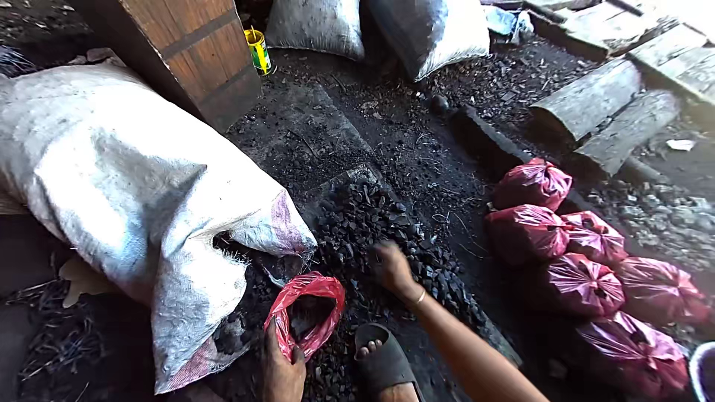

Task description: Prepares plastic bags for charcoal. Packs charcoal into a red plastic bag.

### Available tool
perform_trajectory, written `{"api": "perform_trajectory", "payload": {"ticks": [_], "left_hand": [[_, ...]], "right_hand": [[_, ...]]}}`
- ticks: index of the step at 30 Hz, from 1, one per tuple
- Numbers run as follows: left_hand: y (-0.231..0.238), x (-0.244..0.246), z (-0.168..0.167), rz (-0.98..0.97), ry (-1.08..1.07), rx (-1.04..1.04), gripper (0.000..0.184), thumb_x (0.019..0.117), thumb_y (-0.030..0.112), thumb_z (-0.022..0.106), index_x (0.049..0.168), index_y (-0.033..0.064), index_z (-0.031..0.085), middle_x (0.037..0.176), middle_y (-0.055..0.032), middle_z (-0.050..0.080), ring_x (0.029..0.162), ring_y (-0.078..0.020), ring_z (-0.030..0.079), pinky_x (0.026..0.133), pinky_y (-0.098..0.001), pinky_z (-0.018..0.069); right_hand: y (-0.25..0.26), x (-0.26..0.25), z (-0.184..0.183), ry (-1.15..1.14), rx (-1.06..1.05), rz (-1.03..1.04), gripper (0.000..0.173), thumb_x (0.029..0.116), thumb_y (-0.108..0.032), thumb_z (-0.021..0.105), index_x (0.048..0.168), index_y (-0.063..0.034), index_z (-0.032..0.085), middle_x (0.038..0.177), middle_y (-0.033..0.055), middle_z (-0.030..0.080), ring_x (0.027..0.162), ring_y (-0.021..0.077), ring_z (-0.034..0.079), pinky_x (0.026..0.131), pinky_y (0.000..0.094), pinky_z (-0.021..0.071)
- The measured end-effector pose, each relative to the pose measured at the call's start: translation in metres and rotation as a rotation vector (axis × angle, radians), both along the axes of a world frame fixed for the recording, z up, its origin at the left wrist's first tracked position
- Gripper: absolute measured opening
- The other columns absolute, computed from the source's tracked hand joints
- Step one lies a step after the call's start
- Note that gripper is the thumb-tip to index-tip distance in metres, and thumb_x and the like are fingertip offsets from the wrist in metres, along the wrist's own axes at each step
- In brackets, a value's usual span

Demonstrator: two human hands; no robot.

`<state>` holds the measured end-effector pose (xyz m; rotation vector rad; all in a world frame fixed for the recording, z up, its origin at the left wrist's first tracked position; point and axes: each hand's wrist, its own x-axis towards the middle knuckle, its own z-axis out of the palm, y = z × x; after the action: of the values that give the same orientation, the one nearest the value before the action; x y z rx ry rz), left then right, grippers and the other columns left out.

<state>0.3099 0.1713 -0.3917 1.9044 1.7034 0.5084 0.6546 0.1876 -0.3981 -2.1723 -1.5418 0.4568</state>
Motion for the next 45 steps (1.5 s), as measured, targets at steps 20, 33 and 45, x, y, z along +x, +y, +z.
{"api": "perform_trajectory", "payload": {"ticks": [20, 33, 45], "left_hand": [[0.005, 0.014, 0.006, 0.059, 0.008, -0.039, 0.091, 0.0743, 0.012, 0.073, 0.157, 0.0075, 0.036, 0.15, -0.0229, 0.049, 0.137, -0.0392, 0.05, 0.111, -0.0548, 0.0434], [0.006, 0.01, 0.02, 0.105, -0.046, -0.015, 0.088, 0.0749, 0.009, 0.074, 0.155, 0.0044, 0.038, 0.151, -0.0244, 0.047, 0.138, -0.0393, 0.049, 0.111, -0.0549, 0.044], [0.01, 0.043, 0.033, 0.053, 0.024, -0.057, 0.085, 0.0785, 0.012, 0.073, 0.156, 0.0048, 0.038, 0.15, -0.0223, 0.049, 0.132, -0.0362, 0.055, 0.106, -0.0516, 0.0494]], "right_hand": [[0.023, 0.105, 0.0, -0.161, 0.013, -0.35, 0.043, 0.094, -0.053, 0.064, 0.121, -0.0211, 0.074, 0.123, 0.0065, 0.072, 0.124, 0.0325, 0.06, 0.11, 0.06, 0.0418], [0.005, -0.131, -0.021, 0.324, -0.195, 0.573, 0.043, 0.1039, -0.043, 0.054, 0.132, -0.0118, 0.062, 0.127, 0.0121, 0.066, 0.119, 0.0253, 0.064, 0.105, 0.0458, 0.0524], [0.027, -0.129, -0.011, -0.131, -0.461, 0.237, 0.044, 0.1077, -0.038, 0.038, 0.117, -0.006, 0.067, 0.11, 0.0193, 0.072, 0.106, 0.0388, 0.07, 0.087, 0.0579, 0.0569]]}}
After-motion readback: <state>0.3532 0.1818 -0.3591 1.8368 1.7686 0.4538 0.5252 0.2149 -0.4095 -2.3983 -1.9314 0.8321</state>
